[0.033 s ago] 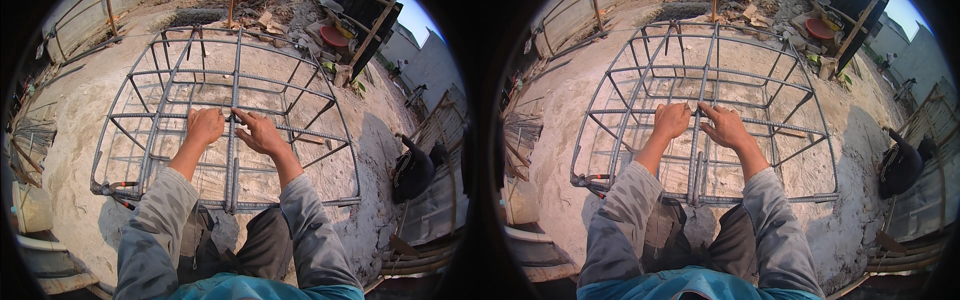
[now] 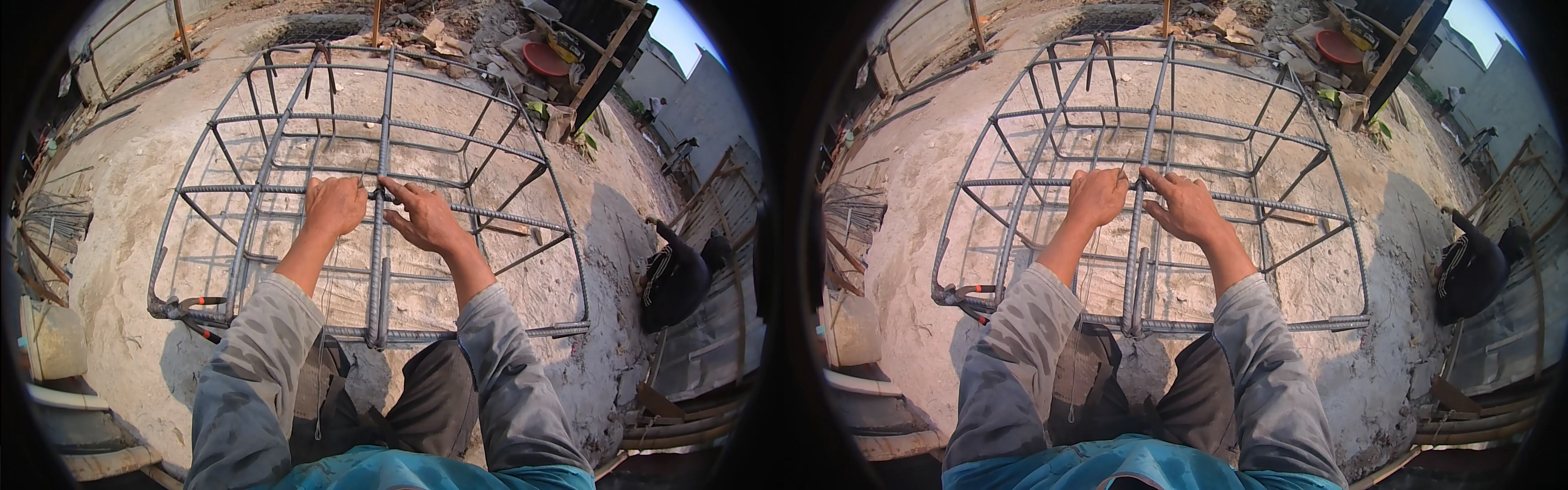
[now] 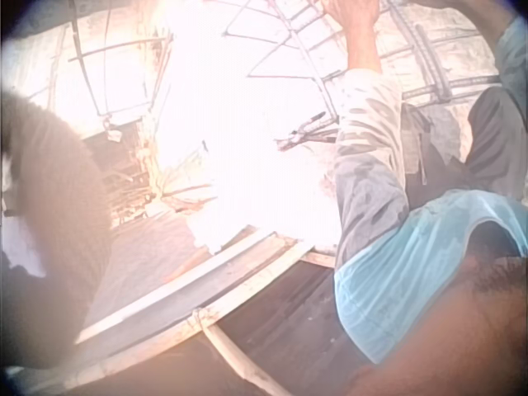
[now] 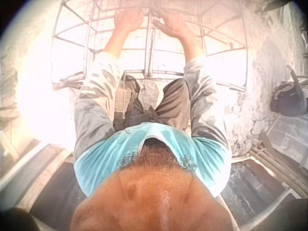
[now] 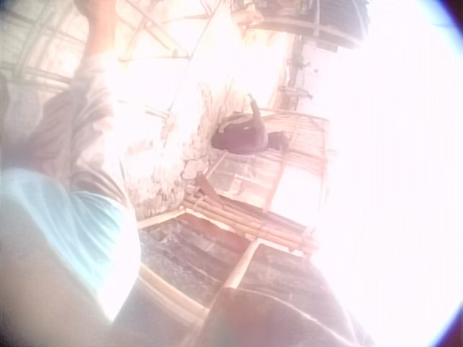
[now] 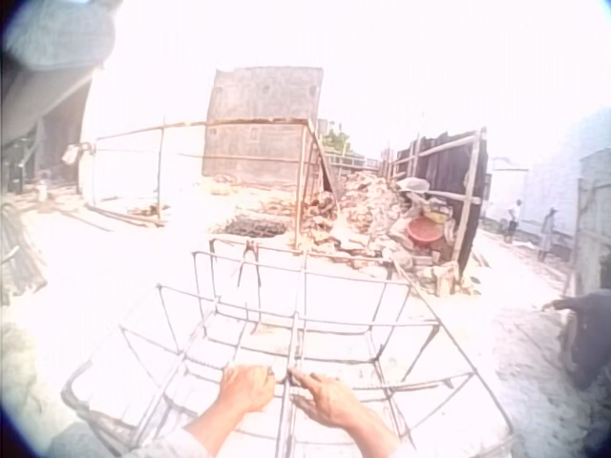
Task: The person assembles a metal rebar cage by tying wire around intersections of steel rods and using a hammer to straighten or position the metal components.
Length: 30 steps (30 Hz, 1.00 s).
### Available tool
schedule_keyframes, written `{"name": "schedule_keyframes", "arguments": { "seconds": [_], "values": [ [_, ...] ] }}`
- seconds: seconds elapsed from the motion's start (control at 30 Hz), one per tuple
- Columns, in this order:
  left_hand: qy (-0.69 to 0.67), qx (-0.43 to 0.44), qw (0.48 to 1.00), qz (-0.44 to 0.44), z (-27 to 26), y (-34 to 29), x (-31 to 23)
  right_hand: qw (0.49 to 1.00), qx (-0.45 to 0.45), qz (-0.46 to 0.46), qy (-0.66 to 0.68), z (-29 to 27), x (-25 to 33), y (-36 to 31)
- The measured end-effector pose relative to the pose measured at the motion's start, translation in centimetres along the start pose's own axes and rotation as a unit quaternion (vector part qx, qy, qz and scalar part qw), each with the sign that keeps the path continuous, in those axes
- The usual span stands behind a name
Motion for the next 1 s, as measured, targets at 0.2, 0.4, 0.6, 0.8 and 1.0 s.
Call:
{"name": "schedule_keyframes", "arguments": {
  "seconds": [0.2,0.4,0.6,0.8,1.0],
  "values": [
    [-0.006,0.0,1.0,0.0,-0.04,-0.09,-0.12,1.0,-0.004,-0.004,0.0,0.05,-0.09,-0.05],
    [-0.006,-0.012,1.0,0.007,0.02,-0.08,-0.07,1.0,0.006,0.001,-0.002,-0.11,0.05,-0.01],
    [-0.01,-0.013,1.0,0.004,0.03,-0.03,0.05,1.0,0.009,0.002,0.005,-0.19,0.11,0.03],
    [-0.009,-0.016,1.0,0.003,0.12,-0.03,-0.06,1.0,0.012,0.007,0.005,-0.03,-0.06,-0.04],
    [-0.006,-0.018,1.0,0.0,0.09,-0.05,0.03,1.0,0.01,0.008,0.006,0.02,-0.03,0.01]
  ]
}}
Point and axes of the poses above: each hand's wrist, its own y-axis towards the middle knuckle, its own z-axis out of the palm, x = y × z, the point moved 4 cm from there along y, towards the middle knuckle, and after that the axes turned 9 degrees about -z, right-handed, at the moved point
